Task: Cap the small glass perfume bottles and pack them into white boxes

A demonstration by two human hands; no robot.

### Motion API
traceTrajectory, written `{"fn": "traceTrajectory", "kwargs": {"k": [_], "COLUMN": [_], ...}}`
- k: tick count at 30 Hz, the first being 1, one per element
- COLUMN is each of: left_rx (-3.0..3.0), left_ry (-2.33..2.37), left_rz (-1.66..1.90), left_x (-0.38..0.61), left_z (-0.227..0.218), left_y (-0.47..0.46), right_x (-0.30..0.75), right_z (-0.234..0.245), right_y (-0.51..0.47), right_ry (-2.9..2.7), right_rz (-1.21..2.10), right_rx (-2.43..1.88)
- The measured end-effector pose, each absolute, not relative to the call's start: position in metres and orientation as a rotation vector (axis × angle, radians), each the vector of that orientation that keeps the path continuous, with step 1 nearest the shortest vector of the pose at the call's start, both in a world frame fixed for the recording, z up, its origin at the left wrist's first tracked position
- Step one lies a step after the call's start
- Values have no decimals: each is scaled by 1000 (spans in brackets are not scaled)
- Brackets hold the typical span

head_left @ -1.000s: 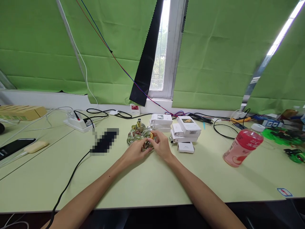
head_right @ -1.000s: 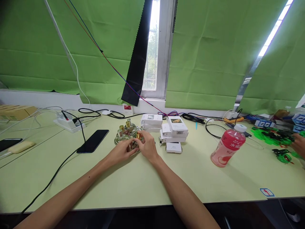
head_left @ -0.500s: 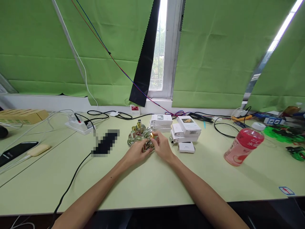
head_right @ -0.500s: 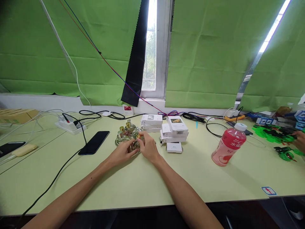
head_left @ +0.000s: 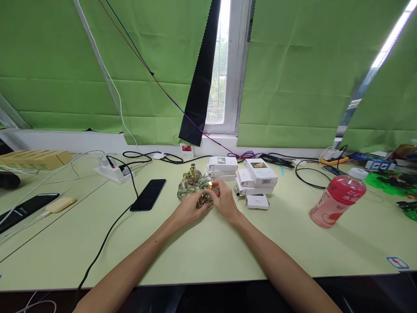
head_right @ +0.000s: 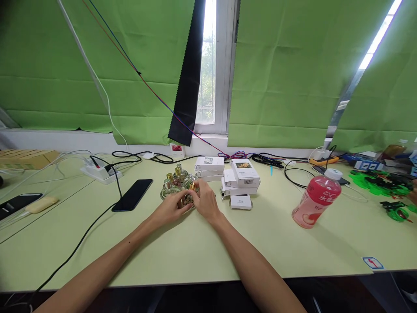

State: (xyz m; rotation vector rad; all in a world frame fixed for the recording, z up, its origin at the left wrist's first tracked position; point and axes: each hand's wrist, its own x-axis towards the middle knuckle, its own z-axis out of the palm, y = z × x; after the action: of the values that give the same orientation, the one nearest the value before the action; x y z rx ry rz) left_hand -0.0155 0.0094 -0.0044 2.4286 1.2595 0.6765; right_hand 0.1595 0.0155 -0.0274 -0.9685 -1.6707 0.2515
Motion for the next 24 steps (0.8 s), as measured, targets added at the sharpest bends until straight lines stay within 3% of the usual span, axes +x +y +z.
{"fn": "traceTrajectory", "kwargs": {"k": [24], "left_rx": [2368], "left_ry": [1244], "left_rz": [719], "left_x": [-12], "left_z": [-2], "left_y": [5], "right_x": [167], "right_z": [-22], "right_y": [11], "right_ry": [-1795], "right_rz": [286], "right_rx": [-900]}}
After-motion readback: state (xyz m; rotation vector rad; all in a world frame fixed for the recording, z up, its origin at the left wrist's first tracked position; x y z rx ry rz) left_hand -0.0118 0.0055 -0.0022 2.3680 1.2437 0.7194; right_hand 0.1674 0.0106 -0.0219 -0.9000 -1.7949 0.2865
